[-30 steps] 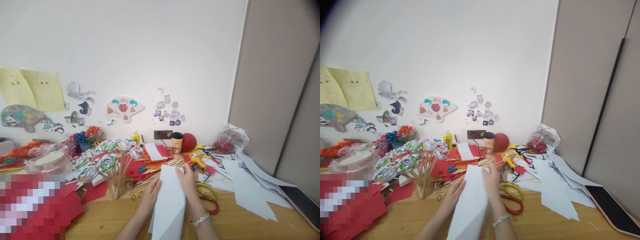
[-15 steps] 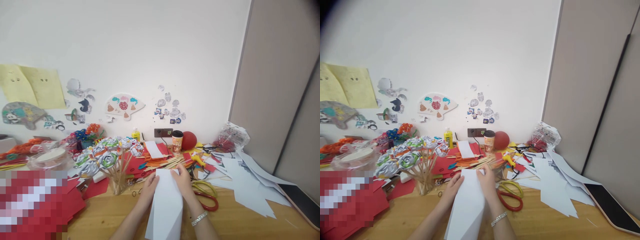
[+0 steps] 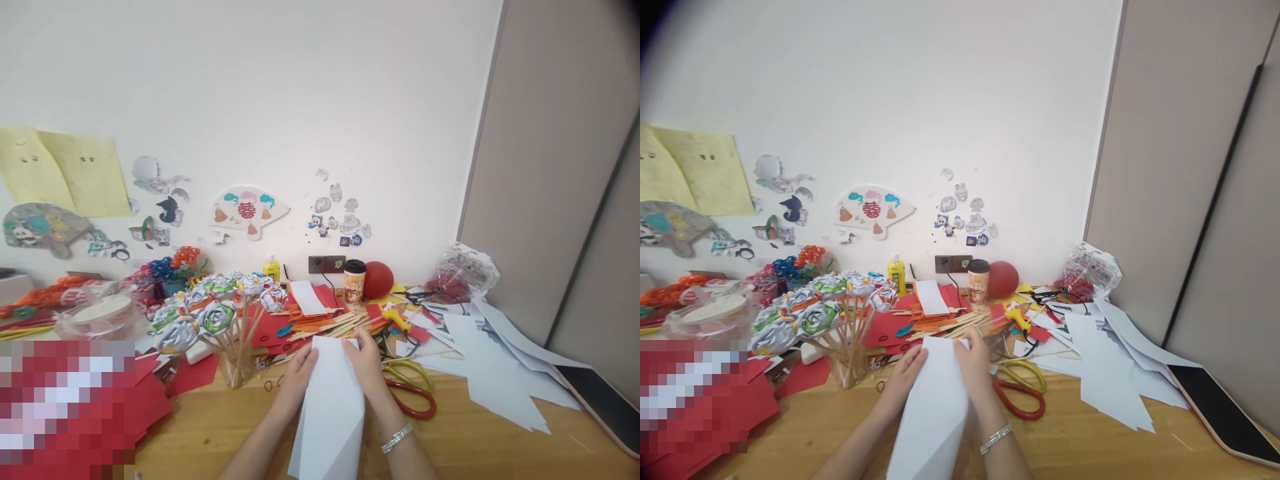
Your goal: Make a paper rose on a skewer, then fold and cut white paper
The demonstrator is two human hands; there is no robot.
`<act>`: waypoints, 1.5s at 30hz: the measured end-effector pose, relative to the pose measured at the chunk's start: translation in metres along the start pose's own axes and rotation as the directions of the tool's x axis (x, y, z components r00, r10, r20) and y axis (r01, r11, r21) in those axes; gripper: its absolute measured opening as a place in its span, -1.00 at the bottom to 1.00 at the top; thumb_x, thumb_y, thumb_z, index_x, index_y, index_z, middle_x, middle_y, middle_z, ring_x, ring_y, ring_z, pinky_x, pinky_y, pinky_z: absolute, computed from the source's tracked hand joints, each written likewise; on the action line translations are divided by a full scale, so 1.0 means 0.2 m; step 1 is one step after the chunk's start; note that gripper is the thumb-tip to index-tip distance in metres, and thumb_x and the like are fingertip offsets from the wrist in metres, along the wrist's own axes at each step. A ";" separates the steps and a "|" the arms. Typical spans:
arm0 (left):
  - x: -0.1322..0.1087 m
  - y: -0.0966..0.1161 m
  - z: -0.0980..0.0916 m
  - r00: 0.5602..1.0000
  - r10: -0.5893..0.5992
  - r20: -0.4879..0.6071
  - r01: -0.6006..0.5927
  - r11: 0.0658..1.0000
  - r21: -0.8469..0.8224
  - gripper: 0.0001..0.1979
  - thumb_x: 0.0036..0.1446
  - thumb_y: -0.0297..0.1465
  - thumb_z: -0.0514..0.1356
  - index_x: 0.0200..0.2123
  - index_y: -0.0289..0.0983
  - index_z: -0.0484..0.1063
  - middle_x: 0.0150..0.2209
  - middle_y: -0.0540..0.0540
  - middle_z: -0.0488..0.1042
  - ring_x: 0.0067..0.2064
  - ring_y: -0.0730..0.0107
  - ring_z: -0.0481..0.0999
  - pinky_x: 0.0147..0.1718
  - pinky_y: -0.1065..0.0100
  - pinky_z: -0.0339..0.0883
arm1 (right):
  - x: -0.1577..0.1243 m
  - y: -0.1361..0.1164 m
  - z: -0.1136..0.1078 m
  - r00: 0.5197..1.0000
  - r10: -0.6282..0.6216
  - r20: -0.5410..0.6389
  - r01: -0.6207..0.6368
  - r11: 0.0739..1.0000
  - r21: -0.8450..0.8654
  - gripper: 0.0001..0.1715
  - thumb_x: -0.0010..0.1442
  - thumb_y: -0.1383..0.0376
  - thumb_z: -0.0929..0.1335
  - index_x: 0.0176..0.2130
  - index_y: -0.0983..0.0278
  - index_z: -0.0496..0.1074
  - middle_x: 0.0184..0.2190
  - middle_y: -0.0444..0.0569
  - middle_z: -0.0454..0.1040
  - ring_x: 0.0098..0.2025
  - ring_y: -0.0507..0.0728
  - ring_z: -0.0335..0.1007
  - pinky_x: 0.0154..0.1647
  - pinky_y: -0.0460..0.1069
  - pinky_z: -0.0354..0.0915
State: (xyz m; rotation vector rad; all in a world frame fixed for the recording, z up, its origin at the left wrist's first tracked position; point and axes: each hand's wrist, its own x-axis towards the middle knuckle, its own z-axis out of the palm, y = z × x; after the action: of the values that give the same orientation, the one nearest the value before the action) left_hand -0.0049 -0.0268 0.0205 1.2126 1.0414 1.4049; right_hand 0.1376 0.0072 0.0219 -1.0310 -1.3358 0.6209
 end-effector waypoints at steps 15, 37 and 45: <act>0.05 -0.04 -0.04 0.995 -0.082 -0.055 0.076 0.991 -0.106 -0.59 -0.27 -0.07 0.27 -0.56 -0.33 0.33 -0.70 0.07 0.33 -0.67 0.55 0.23 -0.66 0.49 0.07 | -0.06 -0.07 0.04 0.997 -0.059 0.041 0.064 0.991 -0.122 -0.82 -0.07 0.33 0.26 -0.60 0.24 0.11 -0.67 -0.26 0.10 -0.57 0.00 0.00 -0.54 -0.12 -0.03; 0.02 -0.01 -0.05 0.996 -0.044 -0.077 0.030 0.985 -0.171 -0.63 -0.21 -0.11 0.26 -0.50 -0.32 0.38 -0.59 0.04 0.36 -0.58 0.53 0.28 -0.58 0.49 0.11 | -0.08 -0.02 0.06 0.998 -0.055 0.000 0.054 0.978 -0.202 -0.79 0.00 0.26 0.25 -0.57 0.24 0.11 -0.64 -0.25 0.09 -0.55 0.02 0.04 -0.50 -0.10 -0.01; 0.01 0.03 -0.04 0.997 -0.026 -0.066 0.015 0.986 -0.164 -0.63 -0.22 -0.14 0.28 -0.44 -0.32 0.40 -0.56 0.00 0.40 -0.54 0.49 0.31 -0.56 0.48 0.15 | -0.07 -0.02 0.07 0.999 -0.027 -0.034 0.024 0.995 -0.095 -0.80 -0.04 0.25 0.28 -0.57 0.24 0.14 -0.64 -0.25 0.10 -0.55 0.01 0.03 -0.51 -0.11 0.00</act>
State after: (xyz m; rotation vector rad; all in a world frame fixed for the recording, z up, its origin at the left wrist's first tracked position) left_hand -0.0134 -0.0266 0.0249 1.0381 0.9618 1.4940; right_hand 0.1214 -0.0036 0.0168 -1.0950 -1.3562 0.5227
